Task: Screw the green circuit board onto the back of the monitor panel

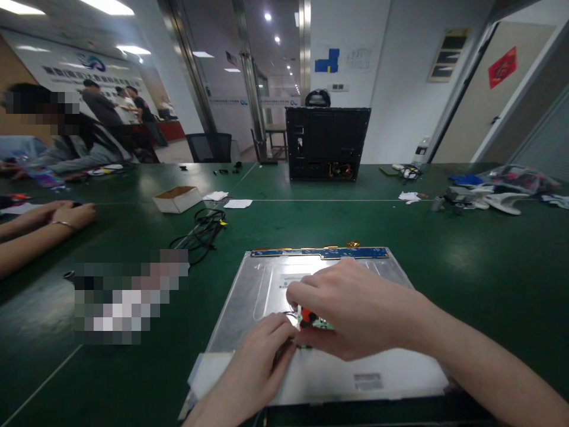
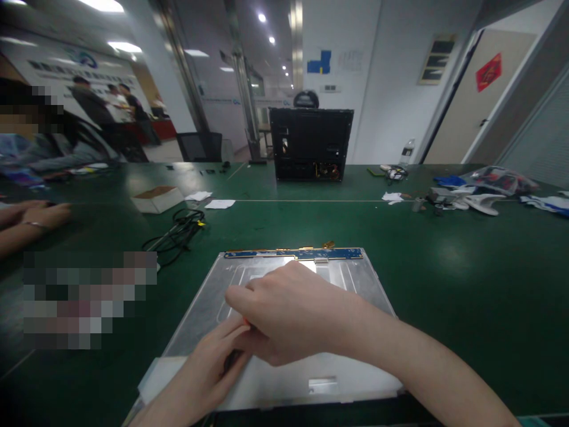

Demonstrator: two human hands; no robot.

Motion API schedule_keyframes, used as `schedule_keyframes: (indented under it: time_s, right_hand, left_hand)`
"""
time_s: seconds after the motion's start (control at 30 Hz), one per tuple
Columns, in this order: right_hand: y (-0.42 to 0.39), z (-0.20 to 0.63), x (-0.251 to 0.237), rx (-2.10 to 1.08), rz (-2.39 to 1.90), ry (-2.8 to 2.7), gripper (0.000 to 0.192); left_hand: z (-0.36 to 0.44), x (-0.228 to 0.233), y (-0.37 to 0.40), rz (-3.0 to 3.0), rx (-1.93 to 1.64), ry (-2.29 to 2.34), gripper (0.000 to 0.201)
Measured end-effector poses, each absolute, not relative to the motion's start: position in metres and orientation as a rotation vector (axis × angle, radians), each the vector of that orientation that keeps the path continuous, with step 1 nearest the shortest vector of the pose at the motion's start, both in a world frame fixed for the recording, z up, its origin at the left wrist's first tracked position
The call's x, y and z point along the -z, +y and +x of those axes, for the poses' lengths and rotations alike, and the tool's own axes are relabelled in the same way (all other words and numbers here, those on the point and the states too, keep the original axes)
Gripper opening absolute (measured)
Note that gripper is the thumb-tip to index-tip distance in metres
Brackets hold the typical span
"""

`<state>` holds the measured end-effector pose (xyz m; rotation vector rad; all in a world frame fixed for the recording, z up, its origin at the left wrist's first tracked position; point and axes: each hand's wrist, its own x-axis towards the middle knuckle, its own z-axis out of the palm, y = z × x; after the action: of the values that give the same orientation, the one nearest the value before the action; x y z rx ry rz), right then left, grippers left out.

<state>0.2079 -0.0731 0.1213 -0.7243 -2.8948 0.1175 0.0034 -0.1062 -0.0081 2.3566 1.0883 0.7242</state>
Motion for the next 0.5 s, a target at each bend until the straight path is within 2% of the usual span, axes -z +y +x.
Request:
schedule_keyframes:
  time_s: [0.1, 0.33, 0.5]
  right_hand:
    - [-0.0718, 0.2073, -0.1197, -0.063, -0.807, -2.875, 0.024]
    - [-0.0734, 0.2074, -0.1213, -0.080, -0.764, -2.914, 0.011]
    - [-0.0750, 0.2081, -0.1233, -0.148, -0.683, -2.913, 0.012]
  left_hand:
    - [0.0028, 0.0099, -0.1064, 2.363, -0.731, 1.085, 0.020]
    - [0.0030, 0.0064, -0.1059, 2.363, -0.686, 1.105, 0.020]
    - [0.0036, 0.0061, -0.1054, 2.348, -0.686, 1.098, 0.020]
